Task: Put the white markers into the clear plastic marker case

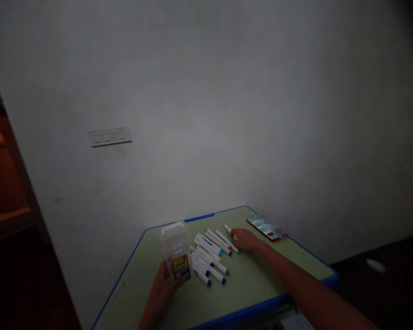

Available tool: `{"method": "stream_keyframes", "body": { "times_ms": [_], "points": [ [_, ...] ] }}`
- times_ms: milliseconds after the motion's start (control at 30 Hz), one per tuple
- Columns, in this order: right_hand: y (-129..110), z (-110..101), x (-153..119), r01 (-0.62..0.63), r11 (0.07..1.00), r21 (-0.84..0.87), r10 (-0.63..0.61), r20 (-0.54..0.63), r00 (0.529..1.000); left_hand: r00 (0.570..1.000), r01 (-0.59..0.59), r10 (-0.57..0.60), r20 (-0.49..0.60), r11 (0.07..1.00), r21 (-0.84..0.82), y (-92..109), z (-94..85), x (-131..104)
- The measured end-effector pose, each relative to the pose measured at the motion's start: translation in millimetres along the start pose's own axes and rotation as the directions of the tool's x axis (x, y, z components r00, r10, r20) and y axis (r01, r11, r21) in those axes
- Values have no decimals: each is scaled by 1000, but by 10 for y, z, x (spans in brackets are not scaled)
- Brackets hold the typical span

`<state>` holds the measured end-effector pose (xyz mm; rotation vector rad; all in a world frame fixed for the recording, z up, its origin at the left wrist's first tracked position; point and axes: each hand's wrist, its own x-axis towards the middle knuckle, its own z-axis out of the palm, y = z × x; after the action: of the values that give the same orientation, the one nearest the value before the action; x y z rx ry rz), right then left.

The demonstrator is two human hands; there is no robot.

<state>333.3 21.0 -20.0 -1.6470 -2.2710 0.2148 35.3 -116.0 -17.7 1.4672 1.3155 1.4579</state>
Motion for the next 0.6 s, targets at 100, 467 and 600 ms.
{"method": "stream_keyframes", "body": {
  "times_ms": [100, 467, 600],
  "points": [
    [-54, -20, -172, 8, 995, 95, -6, -16, 1000, 1000, 1, -1, 22, 1000, -12, -23, -20, 11],
    [-671, 193, -429, 111, 980, 164, -85, -157, 984, 998, -15, 12, 62, 999, 47, -81, -73, 57],
    [-809, 271, -400, 179, 974, 137, -156, -165, 974, 999, -22, 20, 49, 999, 45, -68, -76, 41]
  ]
}}
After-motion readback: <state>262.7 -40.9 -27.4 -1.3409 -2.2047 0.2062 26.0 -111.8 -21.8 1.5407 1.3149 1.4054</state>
